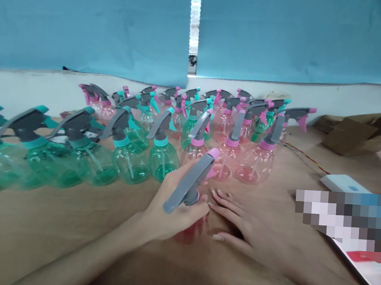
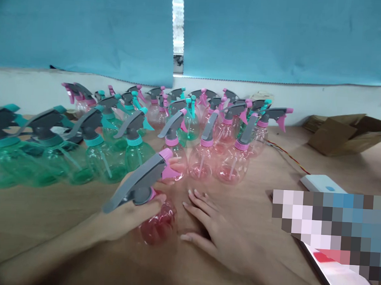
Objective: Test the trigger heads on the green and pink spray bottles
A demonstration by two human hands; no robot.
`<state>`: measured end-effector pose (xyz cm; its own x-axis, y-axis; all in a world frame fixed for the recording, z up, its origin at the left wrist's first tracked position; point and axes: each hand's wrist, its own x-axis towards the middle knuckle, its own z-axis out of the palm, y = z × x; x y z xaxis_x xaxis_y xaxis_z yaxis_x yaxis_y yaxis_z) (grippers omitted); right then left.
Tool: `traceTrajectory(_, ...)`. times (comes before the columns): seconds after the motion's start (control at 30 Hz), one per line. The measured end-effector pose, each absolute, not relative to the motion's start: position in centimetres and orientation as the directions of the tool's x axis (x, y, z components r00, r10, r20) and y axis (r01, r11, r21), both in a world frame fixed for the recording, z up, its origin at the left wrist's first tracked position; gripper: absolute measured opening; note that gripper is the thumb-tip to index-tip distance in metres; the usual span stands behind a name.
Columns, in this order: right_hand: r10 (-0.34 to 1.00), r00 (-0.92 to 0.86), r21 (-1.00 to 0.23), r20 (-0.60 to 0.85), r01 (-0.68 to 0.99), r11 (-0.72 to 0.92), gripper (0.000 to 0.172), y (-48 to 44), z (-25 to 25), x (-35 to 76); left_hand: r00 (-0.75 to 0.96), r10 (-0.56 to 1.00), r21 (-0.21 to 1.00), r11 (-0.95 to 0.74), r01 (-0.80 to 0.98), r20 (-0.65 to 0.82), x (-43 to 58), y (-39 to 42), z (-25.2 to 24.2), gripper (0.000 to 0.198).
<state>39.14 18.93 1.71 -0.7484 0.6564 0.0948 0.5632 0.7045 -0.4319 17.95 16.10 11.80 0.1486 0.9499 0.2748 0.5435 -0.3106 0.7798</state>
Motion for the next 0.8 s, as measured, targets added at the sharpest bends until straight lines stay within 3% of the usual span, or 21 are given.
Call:
traceTrajectory(0.23, 0.652, -0.750, -0.431, 0.108, 0.555, 0.711, 0.059, 18.8, 1.7, 39.3, 0.156, 0.943, 0.826, -0.333, 0.454, 0.294, 17.8, 16.2, 10.8, 0.046)
traceTrajectory(0.4, 0.648, -0.754, -0.447, 0.108, 0.545, 0.709, 0.059, 19.0, 1.6, 39.3, 0.176, 0.942, 0.816, -0.335, 0.472, 0.285, 17.7, 16.2, 10.7, 0.043)
traceTrajectory(0.57, 0.634, -0.764, -0.447, 0.121, 0.528, 0.722, 0.061, 19.1, 1.4, 39.3, 0.163, 0.939, 0.795, -0.343, 0.501, 0.303, 17.7, 16.3, 10.9, 0.022)
traceTrajectory(0.8, 0.645, -0.757, -0.459, 0.108, 0.538, 0.708, 0.061, 19.1, 1.4, 39.3, 0.118, 0.956, 0.799, -0.288, 0.528, 0.267, 17.8, 16.2, 11.1, 0.031)
